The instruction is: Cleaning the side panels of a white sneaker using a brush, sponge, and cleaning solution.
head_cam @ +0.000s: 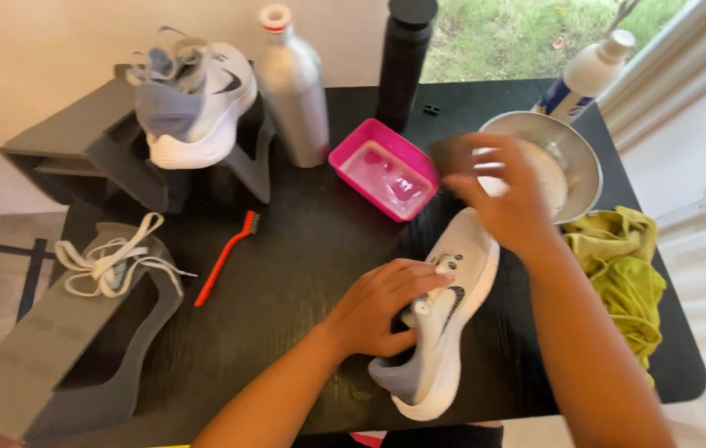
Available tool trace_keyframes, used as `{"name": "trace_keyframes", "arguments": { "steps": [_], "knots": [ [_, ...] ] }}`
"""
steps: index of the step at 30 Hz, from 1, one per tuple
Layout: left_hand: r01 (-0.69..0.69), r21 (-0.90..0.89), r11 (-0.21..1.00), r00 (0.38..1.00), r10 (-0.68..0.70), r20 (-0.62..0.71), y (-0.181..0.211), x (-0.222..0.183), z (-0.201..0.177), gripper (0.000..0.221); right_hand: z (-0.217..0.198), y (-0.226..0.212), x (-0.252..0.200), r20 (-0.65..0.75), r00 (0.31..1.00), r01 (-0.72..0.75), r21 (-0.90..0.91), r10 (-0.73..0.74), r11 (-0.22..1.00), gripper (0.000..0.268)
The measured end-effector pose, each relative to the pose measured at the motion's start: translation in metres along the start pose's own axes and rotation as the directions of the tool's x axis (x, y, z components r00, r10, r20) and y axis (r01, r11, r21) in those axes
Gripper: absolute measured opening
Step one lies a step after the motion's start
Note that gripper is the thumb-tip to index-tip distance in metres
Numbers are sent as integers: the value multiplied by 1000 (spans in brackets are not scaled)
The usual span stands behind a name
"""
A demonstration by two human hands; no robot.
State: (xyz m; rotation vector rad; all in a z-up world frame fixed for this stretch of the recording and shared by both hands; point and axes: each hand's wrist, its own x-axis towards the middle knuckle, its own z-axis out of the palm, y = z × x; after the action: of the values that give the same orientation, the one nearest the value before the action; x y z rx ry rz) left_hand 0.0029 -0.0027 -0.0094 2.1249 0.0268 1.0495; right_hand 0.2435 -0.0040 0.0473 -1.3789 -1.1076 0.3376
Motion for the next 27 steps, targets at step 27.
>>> {"name": "trace_keyframes", "arguments": {
  "steps": [27],
  "knots": [
    [25,107,994,975,-48,216,5,-2,-4,62,83,8,52,613,644,245,-732,458,636,50]
  ]
}}
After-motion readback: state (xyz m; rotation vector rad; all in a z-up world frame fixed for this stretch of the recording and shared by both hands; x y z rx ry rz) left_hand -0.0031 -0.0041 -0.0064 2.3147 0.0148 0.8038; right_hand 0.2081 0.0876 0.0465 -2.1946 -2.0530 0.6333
